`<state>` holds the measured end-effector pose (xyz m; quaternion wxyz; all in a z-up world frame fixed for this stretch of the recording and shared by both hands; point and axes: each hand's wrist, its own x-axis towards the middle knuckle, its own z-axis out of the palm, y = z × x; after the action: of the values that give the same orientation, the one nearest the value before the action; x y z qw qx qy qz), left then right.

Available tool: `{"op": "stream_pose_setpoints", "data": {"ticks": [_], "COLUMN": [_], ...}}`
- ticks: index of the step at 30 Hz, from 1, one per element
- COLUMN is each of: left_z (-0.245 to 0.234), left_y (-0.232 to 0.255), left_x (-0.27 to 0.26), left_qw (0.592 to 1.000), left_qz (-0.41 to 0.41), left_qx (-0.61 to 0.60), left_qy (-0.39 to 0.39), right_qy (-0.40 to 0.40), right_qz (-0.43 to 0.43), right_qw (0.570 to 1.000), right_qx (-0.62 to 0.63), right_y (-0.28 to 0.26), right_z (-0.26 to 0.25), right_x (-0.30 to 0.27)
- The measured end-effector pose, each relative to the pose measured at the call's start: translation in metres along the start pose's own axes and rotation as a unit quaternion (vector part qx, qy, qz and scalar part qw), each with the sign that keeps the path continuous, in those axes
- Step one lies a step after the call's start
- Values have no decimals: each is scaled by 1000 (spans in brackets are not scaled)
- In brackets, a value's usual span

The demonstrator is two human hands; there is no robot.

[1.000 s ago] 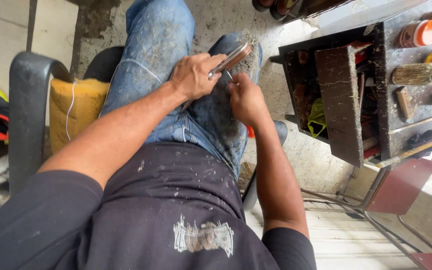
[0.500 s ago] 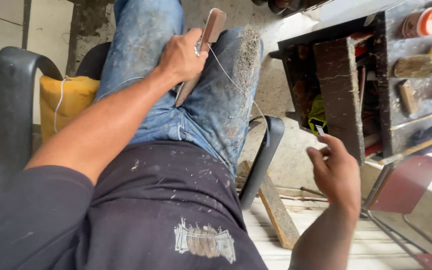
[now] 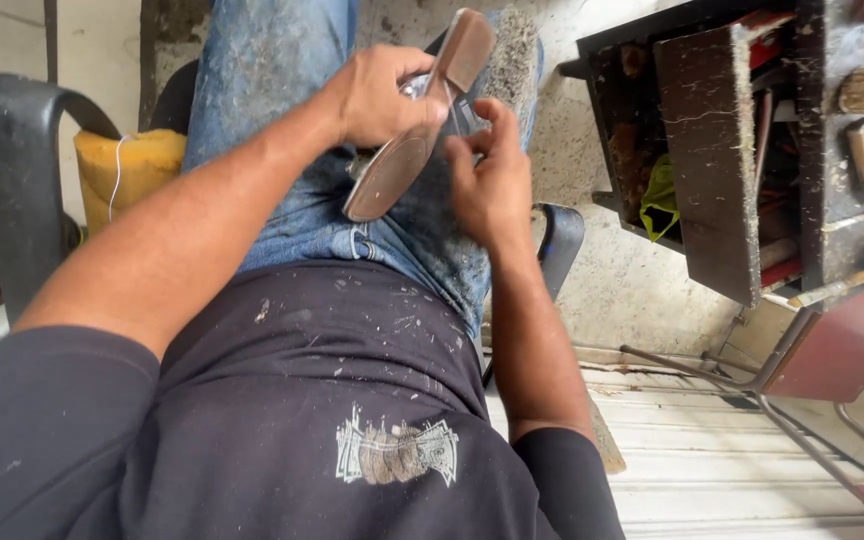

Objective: Hand-stitching a shoe sole using a needle and thread at a repair station.

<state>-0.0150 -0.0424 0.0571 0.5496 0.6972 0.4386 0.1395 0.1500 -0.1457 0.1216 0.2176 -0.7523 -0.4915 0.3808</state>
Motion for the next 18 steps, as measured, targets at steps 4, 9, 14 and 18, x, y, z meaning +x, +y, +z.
{"op": "stream_pose_setpoints", "data": {"ticks": [4,9,14,18], "left_z": [-4,-5,11,10], "left_y": [-8,-12,-24,-24], "left_x": [17,22,30,28], "left_qw": [992,967,949,965], "left_qz": [-102,-177,-194,-160], "left_qx": [-66,-178,-213,-169], "left_qy": [-21,-53,-129,-123], "right_qy": [-11,-28,13,4], "right_qz": [5,-14,-19,-29], "right_qw": [994,968,955,964], "right_qx": [111,249,295,265], "right_y": [25,51,80,72], "right_z": [-31,-100,-139,-154], "right_x": [20,27,27,15]}}
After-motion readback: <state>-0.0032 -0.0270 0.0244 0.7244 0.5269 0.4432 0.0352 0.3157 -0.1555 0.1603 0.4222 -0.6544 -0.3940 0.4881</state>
